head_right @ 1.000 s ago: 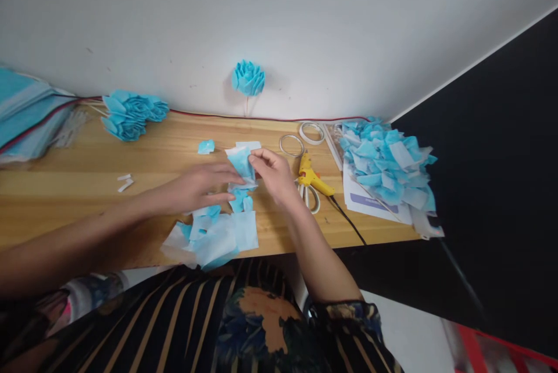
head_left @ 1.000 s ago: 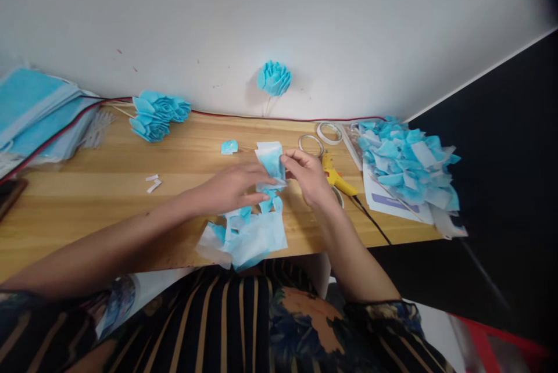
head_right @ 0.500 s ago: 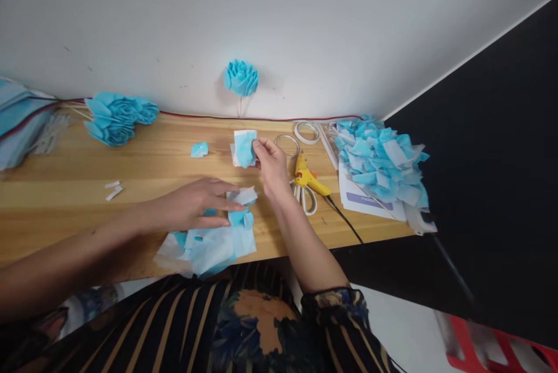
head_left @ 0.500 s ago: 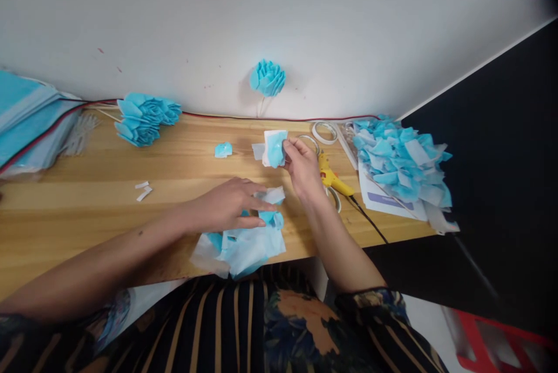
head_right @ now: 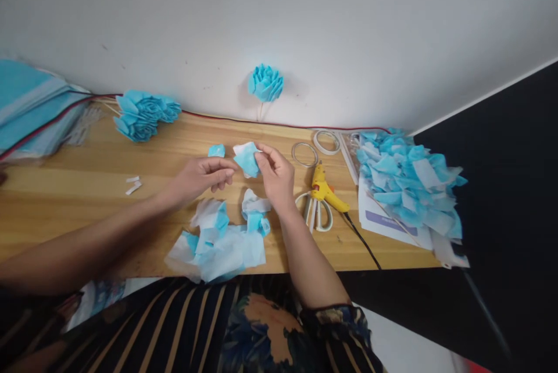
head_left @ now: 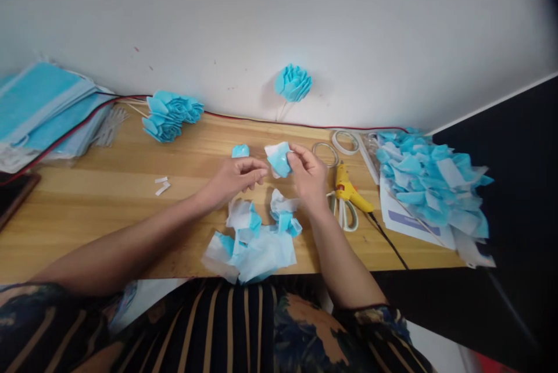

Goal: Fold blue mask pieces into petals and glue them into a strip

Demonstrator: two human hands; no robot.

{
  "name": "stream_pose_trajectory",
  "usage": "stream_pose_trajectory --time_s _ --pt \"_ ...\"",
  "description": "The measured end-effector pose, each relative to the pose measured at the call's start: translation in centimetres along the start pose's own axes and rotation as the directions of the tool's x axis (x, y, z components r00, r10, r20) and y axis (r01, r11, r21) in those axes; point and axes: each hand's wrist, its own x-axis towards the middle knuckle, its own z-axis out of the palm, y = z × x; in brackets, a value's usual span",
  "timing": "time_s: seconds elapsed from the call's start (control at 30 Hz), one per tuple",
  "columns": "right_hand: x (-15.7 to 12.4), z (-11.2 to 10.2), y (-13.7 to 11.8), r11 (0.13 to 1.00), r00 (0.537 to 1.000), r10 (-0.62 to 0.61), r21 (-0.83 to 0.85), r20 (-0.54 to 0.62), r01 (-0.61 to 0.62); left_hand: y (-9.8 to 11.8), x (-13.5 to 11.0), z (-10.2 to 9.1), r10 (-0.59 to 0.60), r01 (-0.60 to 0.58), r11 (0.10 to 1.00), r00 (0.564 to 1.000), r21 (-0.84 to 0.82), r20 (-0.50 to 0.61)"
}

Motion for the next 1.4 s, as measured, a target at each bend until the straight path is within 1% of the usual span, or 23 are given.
stream_pose_trajectory --time_s 0.1,0.2,0.33,0.5,0.57,0.63,0.7,0.8,0.87,1.0,1.1,1.2,1.33,1.4 --pt "-0.5 0.2 -0.4 0.996 0.998 -0.062 -0.068 0.011 0.062 -0.4 0.1 0.2 -0.012 0.013 0.995 1.0 -0.103 0.017" --pt "-0.9 0.6 -0.8 0.985 0.994 -0.109 -0.137 0.012 0.11 -0.3 0.0 0.3 0.009 -0.008 0.995 1.0 -0.096 0.007" --pt "-1.4 0.8 -0.7 0.966 0.989 -0.143 -0.214 0.023 0.145 -0.1 0.0 0.3 0.04 -0.043 0.997 0.998 -0.069 -0.052" --pt "-1.4 0.8 -0.3 0.965 0.987 -0.157 -0.217 -0.03 0.147 0.0 0.2 0.1 0.051 -0.064 0.995 0.986 -0.08 -0.161" --pt "-1.3 0.8 -0.3 0.967 0.986 -0.155 -0.213 -0.054 0.14 0.1 0.2 0.0 0.057 -0.074 0.993 0.982 -0.089 -0.18" --pt "-1.2 0.8 -0.3 0.973 0.987 -0.145 -0.193 -0.074 0.129 0.1 0.2 0.0 0.057 -0.074 0.992 0.986 -0.104 -0.16" --pt "-1.2 0.8 -0.4 0.977 0.987 -0.136 -0.175 -0.08 0.121 0.1 0.1 0.1 0.054 -0.065 0.992 0.993 -0.111 -0.105" --pt "-1.4 0.9 -0.3 0.976 0.988 -0.144 -0.171 -0.061 0.132 -0.2 0.0 0.4 0.055 -0.058 0.991 0.998 -0.124 -0.026" --pt "-1.5 1.0 -0.1 0.976 0.987 -0.154 -0.161 -0.041 0.146 -0.5 0.0 0.6 0.054 -0.055 0.987 0.999 -0.151 -0.01" --pt "-1.7 1.2 0.1 0.975 0.986 -0.169 -0.146 -0.01 0.165 -0.7 0.0 0.7 0.083 -0.086 0.986 0.996 -0.146 -0.029" --pt "-1.6 1.2 0.1 0.968 0.982 -0.189 -0.171 -0.016 0.184 -0.4 0.0 0.5 0.098 -0.104 0.982 0.994 -0.156 -0.046" --pt "-1.5 1.2 0.0 0.964 0.981 -0.191 -0.191 -0.027 0.183 -0.3 0.0 0.4 0.091 -0.098 0.977 0.995 -0.191 -0.042" --pt "-1.5 1.2 0.1 0.97 0.984 -0.174 -0.175 -0.029 0.167 -0.6 0.2 0.3 0.073 -0.085 0.97 0.995 -0.228 -0.06" --pt "-1.6 1.3 0.1 0.971 0.985 -0.173 -0.175 -0.028 0.165 -0.7 0.3 0.4 0.074 -0.083 0.967 0.996 -0.24 -0.045"
